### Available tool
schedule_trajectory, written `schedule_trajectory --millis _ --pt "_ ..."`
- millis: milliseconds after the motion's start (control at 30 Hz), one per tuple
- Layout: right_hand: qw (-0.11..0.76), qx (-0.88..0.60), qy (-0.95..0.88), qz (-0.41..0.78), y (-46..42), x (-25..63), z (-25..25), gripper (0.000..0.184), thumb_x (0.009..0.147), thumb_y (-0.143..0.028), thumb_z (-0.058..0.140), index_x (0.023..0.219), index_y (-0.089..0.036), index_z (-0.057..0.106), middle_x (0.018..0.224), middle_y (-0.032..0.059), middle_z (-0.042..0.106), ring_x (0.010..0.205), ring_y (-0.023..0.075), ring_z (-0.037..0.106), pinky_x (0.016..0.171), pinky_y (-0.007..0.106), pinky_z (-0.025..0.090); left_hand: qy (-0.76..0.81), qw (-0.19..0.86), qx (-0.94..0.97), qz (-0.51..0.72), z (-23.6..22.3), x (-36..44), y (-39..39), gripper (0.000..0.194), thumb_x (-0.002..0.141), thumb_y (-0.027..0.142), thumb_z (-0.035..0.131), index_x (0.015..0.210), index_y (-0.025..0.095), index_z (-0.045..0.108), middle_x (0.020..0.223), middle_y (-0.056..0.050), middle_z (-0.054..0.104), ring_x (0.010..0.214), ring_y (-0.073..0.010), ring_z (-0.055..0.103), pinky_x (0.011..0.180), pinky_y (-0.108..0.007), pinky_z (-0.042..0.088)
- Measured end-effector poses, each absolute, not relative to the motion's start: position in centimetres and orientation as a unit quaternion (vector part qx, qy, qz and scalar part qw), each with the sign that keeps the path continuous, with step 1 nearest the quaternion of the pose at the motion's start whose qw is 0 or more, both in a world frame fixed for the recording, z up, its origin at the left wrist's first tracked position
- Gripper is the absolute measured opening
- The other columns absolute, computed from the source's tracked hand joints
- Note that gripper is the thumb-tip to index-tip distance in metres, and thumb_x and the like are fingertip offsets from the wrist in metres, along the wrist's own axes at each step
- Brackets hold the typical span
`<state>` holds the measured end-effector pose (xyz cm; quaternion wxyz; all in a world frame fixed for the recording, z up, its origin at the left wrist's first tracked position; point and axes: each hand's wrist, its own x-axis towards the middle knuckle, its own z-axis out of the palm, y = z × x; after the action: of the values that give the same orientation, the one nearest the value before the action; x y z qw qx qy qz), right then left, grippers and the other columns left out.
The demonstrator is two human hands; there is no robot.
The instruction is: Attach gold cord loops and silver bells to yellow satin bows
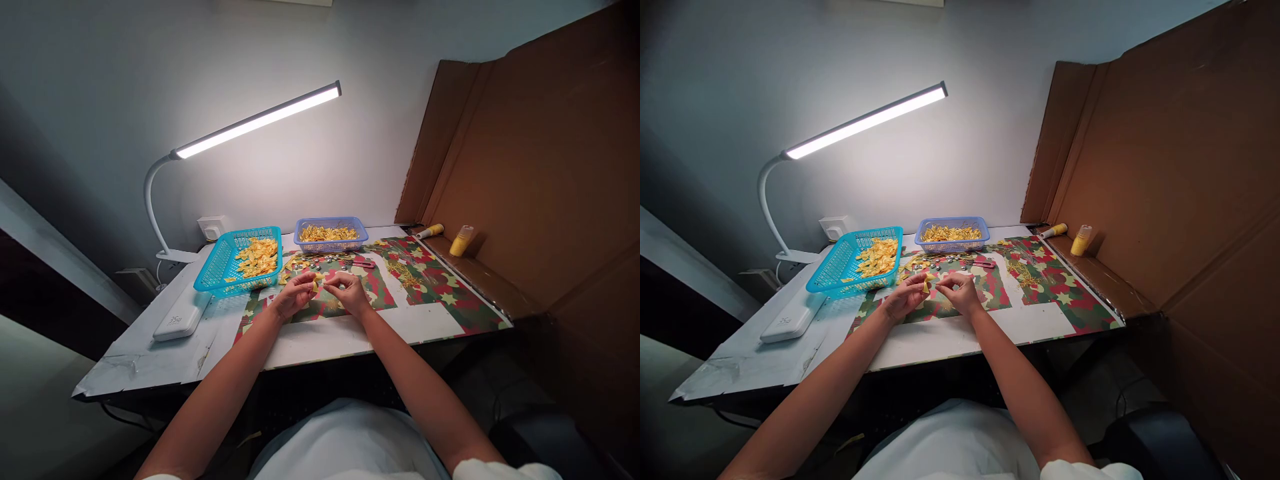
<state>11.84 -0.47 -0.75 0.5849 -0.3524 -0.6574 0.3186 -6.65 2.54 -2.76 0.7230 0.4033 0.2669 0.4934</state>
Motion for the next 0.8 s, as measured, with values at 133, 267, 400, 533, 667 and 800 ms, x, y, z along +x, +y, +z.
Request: schedule_trajectory --millis 133,267,400,533,667,800 --pt "0.586 -0.354 -0.657 0.316 -0.44 11.82 -0.81 0.025 0.072 -0.041 0.072 0.059 -0.020 0.067 0.058 0.0013 0.062 0.060 0.0156 0.055 0.062 0.030 0.047 0.268 0.723 0.407 0.490 -2.66 -6.69 2.46 0.028 0.091 0.028 0.058 0.115 0.014 0.058 0.108 -0.007 0.063 0.087 -0.0175 0.064 0.073 -0.035 0.056" --pt "0.585 -0.354 -0.658 0.315 -0.38 11.84 -0.88 0.025 0.072 -0.042 0.073 0.060 -0.020 0.067 0.058 0.0014 0.063 0.060 0.0156 0.055 0.062 0.030 0.047 0.272 0.724 0.409 0.484 -2.59 -6.73 2.39 0.027 0.092 0.029 0.058 0.114 0.014 0.058 0.107 -0.007 0.063 0.086 -0.0170 0.064 0.072 -0.034 0.057" --pt "0.583 -0.354 -0.661 0.314 -0.35 11.84 -0.96 0.026 0.072 -0.043 0.072 0.060 -0.020 0.067 0.059 0.0016 0.063 0.060 0.0161 0.055 0.062 0.031 0.047 0.280 0.723 0.414 0.477 -2.53 -6.70 2.32 0.027 0.092 0.029 0.058 0.114 0.014 0.059 0.107 -0.007 0.063 0.086 -0.0172 0.064 0.073 -0.035 0.056" --pt "0.581 -0.350 -0.662 0.318 -0.34 11.70 -1.13 0.027 0.071 -0.043 0.072 0.059 -0.020 0.066 0.056 0.0004 0.060 0.057 0.0145 0.052 0.059 0.030 0.045 0.288 0.724 0.421 0.464 -2.44 -6.53 2.18 0.026 0.091 0.029 0.059 0.112 0.014 0.059 0.107 -0.007 0.064 0.086 -0.0171 0.064 0.073 -0.035 0.056" --pt "0.580 -0.348 -0.662 0.323 -0.37 11.56 -1.22 0.029 0.072 -0.043 0.072 0.057 -0.020 0.065 0.056 -0.0003 0.060 0.056 0.0138 0.051 0.058 0.029 0.045 0.292 0.722 0.425 0.460 -2.35 -6.39 2.10 0.025 0.091 0.028 0.059 0.112 0.013 0.060 0.106 -0.007 0.064 0.086 -0.0170 0.064 0.073 -0.034 0.057" --pt "0.585 -0.350 -0.656 0.324 -0.37 11.64 -1.17 0.023 0.072 -0.040 0.072 0.061 -0.020 0.067 0.058 0.0004 0.061 0.059 0.0150 0.053 0.061 0.030 0.046 0.288 0.717 0.426 0.470 -2.40 -6.50 2.19 0.025 0.091 0.028 0.059 0.112 0.014 0.059 0.106 -0.007 0.064 0.086 -0.0169 0.064 0.073 -0.034 0.056"
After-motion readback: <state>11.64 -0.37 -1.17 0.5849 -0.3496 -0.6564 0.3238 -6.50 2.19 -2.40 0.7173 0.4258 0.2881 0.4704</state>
